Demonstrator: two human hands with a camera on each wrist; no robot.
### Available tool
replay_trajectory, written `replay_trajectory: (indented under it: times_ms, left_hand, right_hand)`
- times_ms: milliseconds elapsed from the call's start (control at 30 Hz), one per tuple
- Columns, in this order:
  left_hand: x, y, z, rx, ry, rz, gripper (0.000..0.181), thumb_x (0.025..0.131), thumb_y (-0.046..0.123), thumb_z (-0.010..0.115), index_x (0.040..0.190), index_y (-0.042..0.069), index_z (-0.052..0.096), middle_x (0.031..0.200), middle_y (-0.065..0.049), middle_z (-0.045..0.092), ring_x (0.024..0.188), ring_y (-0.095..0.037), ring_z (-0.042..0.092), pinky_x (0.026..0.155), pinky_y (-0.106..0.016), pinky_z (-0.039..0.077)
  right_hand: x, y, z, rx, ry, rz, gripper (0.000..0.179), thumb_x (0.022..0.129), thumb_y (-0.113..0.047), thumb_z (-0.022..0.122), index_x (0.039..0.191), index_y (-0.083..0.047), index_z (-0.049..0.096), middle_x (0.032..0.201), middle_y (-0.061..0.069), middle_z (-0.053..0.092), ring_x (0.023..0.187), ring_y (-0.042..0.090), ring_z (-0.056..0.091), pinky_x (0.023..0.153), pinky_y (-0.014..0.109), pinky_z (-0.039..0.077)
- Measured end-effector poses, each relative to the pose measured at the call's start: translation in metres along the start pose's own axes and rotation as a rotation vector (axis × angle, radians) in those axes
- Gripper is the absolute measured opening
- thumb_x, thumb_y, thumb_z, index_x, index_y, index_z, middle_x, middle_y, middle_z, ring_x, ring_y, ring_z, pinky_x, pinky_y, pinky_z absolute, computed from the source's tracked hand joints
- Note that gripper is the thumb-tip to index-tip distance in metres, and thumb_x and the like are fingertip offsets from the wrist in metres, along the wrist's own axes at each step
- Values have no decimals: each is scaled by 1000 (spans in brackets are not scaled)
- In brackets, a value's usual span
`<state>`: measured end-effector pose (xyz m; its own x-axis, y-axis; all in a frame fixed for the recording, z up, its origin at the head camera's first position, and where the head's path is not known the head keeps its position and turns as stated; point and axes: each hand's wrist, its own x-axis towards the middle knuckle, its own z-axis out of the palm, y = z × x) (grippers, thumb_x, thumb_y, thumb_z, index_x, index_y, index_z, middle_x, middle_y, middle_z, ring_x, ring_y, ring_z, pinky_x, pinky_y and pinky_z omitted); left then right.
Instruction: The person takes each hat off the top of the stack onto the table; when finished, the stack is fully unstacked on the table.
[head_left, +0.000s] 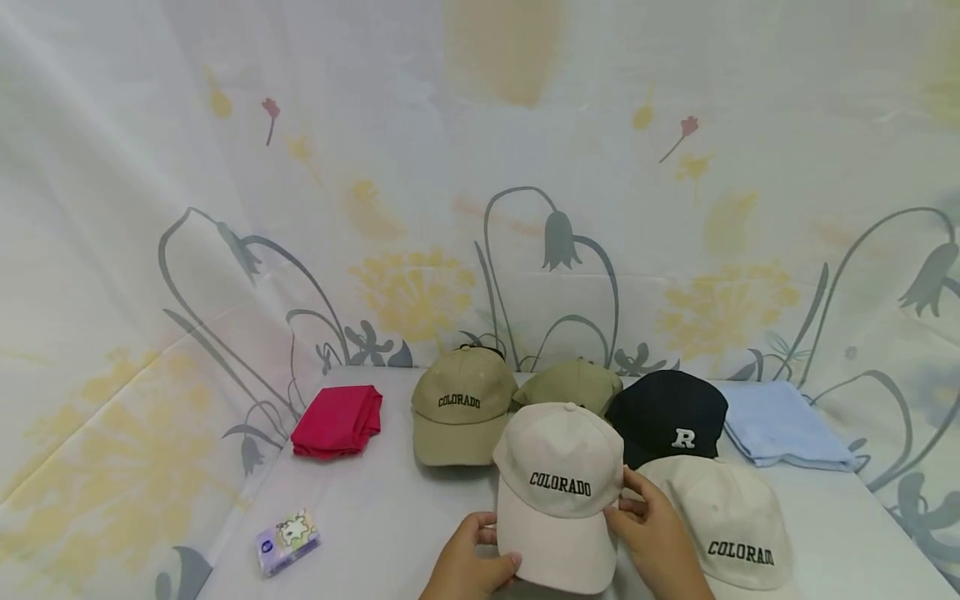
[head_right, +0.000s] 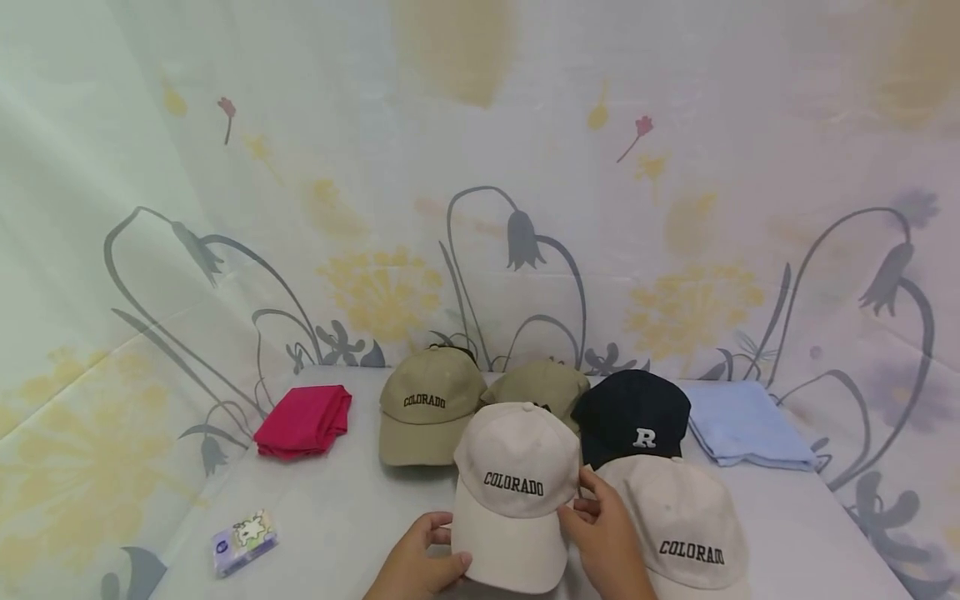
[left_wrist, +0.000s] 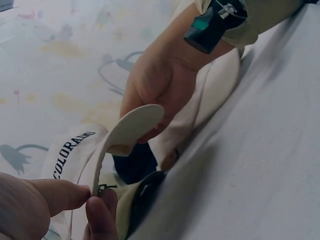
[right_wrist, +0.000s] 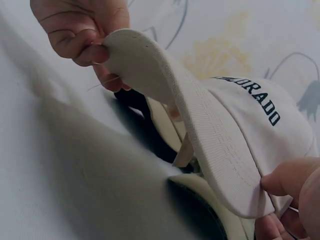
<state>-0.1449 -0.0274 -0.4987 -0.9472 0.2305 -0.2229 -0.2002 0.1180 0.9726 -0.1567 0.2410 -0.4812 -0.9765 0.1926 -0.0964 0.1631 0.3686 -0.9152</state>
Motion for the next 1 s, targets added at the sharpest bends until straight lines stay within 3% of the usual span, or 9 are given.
replay_trajectory:
  times_ms: [300, 467, 667, 767, 867, 933, 1000]
  left_hand:
    - [3, -10, 11, 19, -7, -11, 67, 86, 5, 82, 142, -10, 48, 110, -9, 64, 80, -17, 70, 72, -38, 63]
    - [5, -11, 19, 26, -22, -19, 72, 85, 4, 83, 145, -10, 45, 107, -7, 64, 76, -16, 71, 69, -37, 63]
    - [9, -18, 24, 41, -51, 21, 71, 84, 1, 81, 143, -12, 45, 101, -6, 63, 76, -18, 71, 70, -38, 63]
    - [12, -19, 26, 105, -60, 30, 68, 85, 4, 82, 141, -12, 47, 106, -7, 65, 92, -25, 70, 85, -49, 61]
    - [16, -19, 27, 208, -54, 40, 67, 85, 11, 84, 138, -12, 51, 113, -9, 65, 111, -36, 64, 102, -65, 49]
    - [19, -19, 29, 263, -45, 51, 67, 84, 15, 85, 136, -12, 54, 117, -12, 63, 120, -40, 58, 108, -70, 40]
    - [22, -20, 31, 287, -36, 63, 67, 83, 17, 85, 135, -12, 55, 119, -15, 60, 120, -41, 56, 109, -69, 40]
  right_hand:
    - [1, 9, -5, -67, 0, 12, 64, 98, -12, 70, 154, 4, 43, 140, 24, 58, 113, 25, 64, 81, 22, 55]
    - [2, 13, -9, -82, 1, 36, 65, 99, -10, 69, 154, 6, 40, 140, 24, 57, 114, 26, 62, 81, 24, 55]
    - [7, 20, -10, -112, -1, 51, 65, 99, -11, 68, 154, 8, 40, 140, 27, 58, 113, 26, 61, 83, 28, 56]
    - [8, 21, -11, -134, -1, 45, 64, 99, -10, 67, 153, 10, 40, 140, 29, 58, 113, 27, 62, 83, 28, 56]
    - [8, 23, -12, -153, -2, 42, 64, 98, -9, 67, 152, 12, 40, 140, 30, 58, 114, 29, 62, 85, 31, 57]
    - [9, 23, -12, -167, -3, 40, 65, 98, -10, 66, 152, 12, 39, 142, 30, 56, 116, 30, 62, 88, 33, 57]
    - [9, 24, -12, -175, -6, 40, 67, 98, -13, 67, 153, 12, 38, 145, 32, 54, 119, 34, 62, 91, 37, 57]
